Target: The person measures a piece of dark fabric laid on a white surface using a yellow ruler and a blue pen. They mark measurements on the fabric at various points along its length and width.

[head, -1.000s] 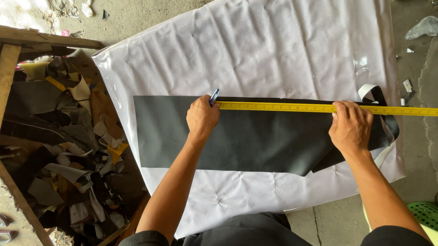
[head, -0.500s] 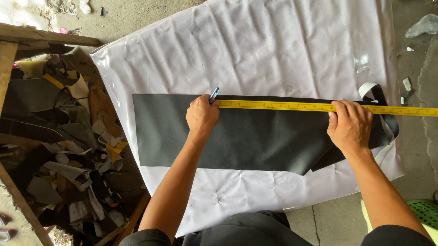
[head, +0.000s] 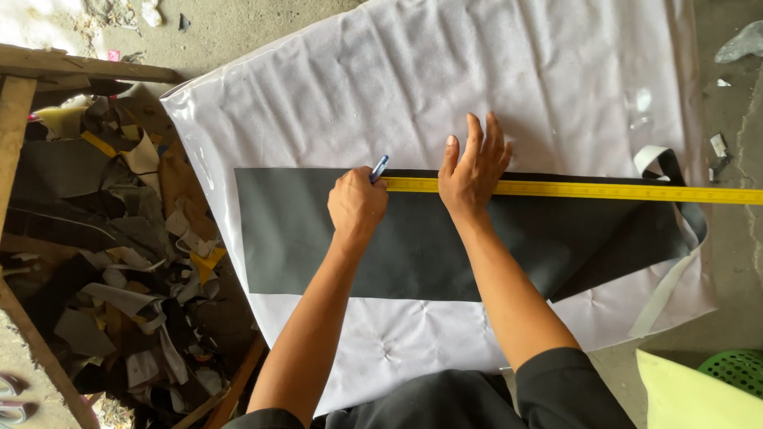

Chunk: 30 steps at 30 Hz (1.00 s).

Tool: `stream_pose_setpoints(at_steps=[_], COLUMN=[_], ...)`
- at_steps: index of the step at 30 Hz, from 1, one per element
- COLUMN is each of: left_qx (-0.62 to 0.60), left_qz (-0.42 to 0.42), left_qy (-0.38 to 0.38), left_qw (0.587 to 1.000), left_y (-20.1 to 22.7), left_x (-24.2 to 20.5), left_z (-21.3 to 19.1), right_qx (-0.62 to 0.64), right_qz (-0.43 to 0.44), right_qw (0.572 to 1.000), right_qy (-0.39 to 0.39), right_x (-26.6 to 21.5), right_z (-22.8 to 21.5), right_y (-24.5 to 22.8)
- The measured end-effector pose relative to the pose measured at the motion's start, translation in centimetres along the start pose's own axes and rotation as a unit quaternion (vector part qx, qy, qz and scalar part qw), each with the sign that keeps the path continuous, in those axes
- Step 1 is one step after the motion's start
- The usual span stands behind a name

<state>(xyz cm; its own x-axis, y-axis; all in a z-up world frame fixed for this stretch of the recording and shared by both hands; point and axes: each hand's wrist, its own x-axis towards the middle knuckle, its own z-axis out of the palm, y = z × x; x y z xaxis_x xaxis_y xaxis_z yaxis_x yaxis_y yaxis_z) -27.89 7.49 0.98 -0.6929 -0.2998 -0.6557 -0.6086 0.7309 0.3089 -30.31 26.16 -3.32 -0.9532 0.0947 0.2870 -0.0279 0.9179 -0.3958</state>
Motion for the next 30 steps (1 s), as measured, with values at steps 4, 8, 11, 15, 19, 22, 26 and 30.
stream_pose_setpoints(at_steps=[4,8,11,15,19,22,26,30], left_qx=[-0.042,-0.184,-0.285,-0.334,-0.328,-0.311,-0.292,-0.231], left_qz=[0.025,0.209,0.207,0.286,0.360,0.394,0.441,0.463], left_qy=[0.012,0.132,0.081,0.098,0.151,0.201,0.237,0.260], left_qw=[0.999,0.951,0.933,0.893,0.860,0.841,0.815,0.816], left_y=[-0.8,-2.6,-4.7,-5.7,-5.9,-6.0,-5.6,-4.9], left_x=[-1.1,-2.2,-1.9,-0.6,-0.1,0.2,0.2,-0.1], left_z=[-1.9,-5.8,-5.1,-2.3,0.4,1.8,2.1,1.6], right_qx=[-0.080,-0.082,-0.085,-0.071,-0.067,-0.065,-0.061,-0.060], right_qz=[-0.033,-0.041,-0.047,-0.048,-0.037,-0.032,-0.036,-0.034], right_qw=[0.996,0.993,0.991,0.993,0.994,0.995,0.996,0.996], right_qy=[0.037,0.079,0.087,0.083,0.074,0.065,0.059,0.055], right_x=[-0.2,0.1,-0.3,-0.1,-0.3,-0.4,-0.3,-0.2], right_z=[2.0,2.4,2.4,2.2,2.4,2.4,2.2,1.8], right_y=[0.7,0.8,0.9,0.6,0.9,1.0,0.8,0.4])
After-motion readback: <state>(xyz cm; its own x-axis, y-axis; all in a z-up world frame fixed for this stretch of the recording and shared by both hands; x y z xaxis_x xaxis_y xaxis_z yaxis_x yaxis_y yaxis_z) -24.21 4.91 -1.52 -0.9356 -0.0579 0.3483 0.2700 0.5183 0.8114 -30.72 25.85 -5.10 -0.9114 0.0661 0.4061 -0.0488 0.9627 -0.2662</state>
